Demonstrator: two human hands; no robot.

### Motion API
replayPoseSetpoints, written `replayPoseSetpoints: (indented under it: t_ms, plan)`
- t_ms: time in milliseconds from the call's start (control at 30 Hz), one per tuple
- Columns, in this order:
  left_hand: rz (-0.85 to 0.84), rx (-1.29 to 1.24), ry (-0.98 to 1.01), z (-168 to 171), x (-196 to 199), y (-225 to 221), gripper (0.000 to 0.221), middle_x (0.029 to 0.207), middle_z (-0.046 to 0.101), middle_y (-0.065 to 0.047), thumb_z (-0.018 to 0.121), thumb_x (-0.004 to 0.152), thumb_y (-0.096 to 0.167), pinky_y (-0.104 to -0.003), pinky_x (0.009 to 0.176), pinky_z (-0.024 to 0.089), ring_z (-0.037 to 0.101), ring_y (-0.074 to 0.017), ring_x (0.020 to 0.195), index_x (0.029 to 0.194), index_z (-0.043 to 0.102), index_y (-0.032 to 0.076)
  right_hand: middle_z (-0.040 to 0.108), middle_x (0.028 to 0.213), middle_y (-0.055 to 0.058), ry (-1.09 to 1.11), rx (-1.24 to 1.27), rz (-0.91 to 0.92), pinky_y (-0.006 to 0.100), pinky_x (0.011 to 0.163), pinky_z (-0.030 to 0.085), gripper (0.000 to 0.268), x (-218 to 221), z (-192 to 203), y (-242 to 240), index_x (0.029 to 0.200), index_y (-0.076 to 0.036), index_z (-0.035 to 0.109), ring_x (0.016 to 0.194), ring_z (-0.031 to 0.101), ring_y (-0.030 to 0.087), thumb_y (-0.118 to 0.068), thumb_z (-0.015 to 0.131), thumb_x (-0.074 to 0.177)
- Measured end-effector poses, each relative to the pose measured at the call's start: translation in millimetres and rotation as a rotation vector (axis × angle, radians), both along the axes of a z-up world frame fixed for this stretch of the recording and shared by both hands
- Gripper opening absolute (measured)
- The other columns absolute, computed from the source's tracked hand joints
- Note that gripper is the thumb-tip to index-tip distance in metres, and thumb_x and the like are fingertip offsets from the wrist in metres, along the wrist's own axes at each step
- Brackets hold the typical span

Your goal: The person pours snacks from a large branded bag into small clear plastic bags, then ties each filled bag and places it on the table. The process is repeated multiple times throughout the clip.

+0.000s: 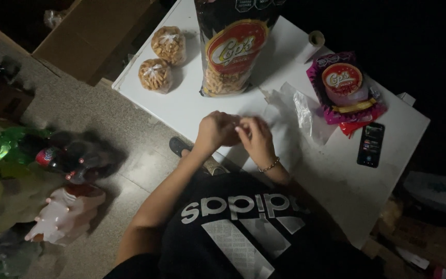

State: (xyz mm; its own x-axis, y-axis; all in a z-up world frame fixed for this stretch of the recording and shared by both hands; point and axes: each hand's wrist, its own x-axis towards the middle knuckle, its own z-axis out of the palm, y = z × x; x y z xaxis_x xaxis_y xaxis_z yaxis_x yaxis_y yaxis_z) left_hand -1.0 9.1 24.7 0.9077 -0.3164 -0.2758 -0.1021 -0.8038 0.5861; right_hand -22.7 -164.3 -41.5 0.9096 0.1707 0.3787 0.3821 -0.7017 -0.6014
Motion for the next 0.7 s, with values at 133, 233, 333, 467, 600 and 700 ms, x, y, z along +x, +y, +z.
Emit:
replayPoseSetpoints:
  t_ms: [133, 233, 333, 467, 600, 700]
  plan:
    - [0.318, -0.486, 0.224, -76.6, -1.1, 7.4, 0.021, 0.092, 0.077, -0.015, 0.068, 0.09, 0.025, -0.043, 0.081, 0.055, 0.075, -0.035, 0.092, 0.097, 0.08, 0.01, 0.069, 0.095, 0.015, 0.136, -0.067, 0.091, 0.047, 0.08, 0.058, 0.031, -8.2, -40.1, -3.9, 0.113, -0.005, 0.064, 0.094, 0.07, 0.037, -0.018, 0.077, 0.089]
    - [0.304, -0.571, 0.289, -95.1, 2.6, 10.3, 0.023, 0.09, 0.076, -0.018, 0.068, 0.089, 0.025, -0.045, 0.082, 0.053, 0.073, -0.0379, 0.09, 0.096, 0.08, 0.008, 0.066, 0.095, 0.014, 0.065, -0.123, 0.124, 0.045, 0.077, 0.058, 0.027, -5.6, -21.2, -0.6, 0.113, -0.005, 0.064, 0.092, 0.07, 0.036, -0.019, 0.075, 0.092]
    - [0.296, -0.576, 0.256, -111.1, 0.7, 11.5, 0.02, 0.085, 0.075, -0.017, 0.073, 0.087, 0.024, -0.043, 0.08, 0.054, 0.073, -0.0372, 0.086, 0.095, 0.08, 0.007, 0.064, 0.089, 0.009, -0.045, -0.283, 0.131, 0.044, 0.069, 0.058, 0.019, -2.7, -28.4, 0.6, 0.107, -0.007, 0.064, 0.084, 0.07, 0.033, -0.02, 0.071, 0.096]
    - [0.257, -0.397, 0.064, -38.0, -11.4, 4.2, 0.015, 0.082, 0.073, -0.018, 0.07, 0.092, 0.014, -0.042, 0.074, 0.056, 0.073, -0.0397, 0.083, 0.095, 0.078, 0.002, 0.061, 0.077, 0.003, -0.291, -0.534, 0.112, 0.038, 0.067, 0.055, 0.014, 2.0, -25.0, -0.2, 0.093, -0.012, 0.065, 0.074, 0.069, 0.023, -0.025, 0.069, 0.095]
    - [0.257, -0.401, -0.142, -38.2, -19.1, 11.0, 0.021, 0.087, 0.073, -0.022, 0.06, 0.09, 0.009, -0.046, 0.073, 0.055, 0.071, -0.0427, 0.082, 0.096, 0.077, -0.001, 0.059, 0.071, 0.007, -0.157, -0.488, 0.171, 0.04, 0.062, 0.055, 0.024, -3.7, -37.9, -8.7, 0.078, -0.008, 0.061, 0.069, 0.068, 0.029, -0.023, 0.066, 0.096]
    - [0.373, -0.28, 0.214, -30.6, -19.5, 9.3, 0.026, 0.097, 0.076, -0.023, 0.056, 0.094, 0.006, -0.042, 0.09, 0.051, 0.071, -0.0339, 0.095, 0.105, 0.076, -0.006, 0.068, 0.073, 0.006, -0.055, -0.509, 0.178, 0.039, 0.067, 0.058, 0.021, -11.2, -62.1, -18.0, 0.084, -0.01, 0.069, 0.07, 0.072, 0.026, -0.028, 0.066, 0.096]
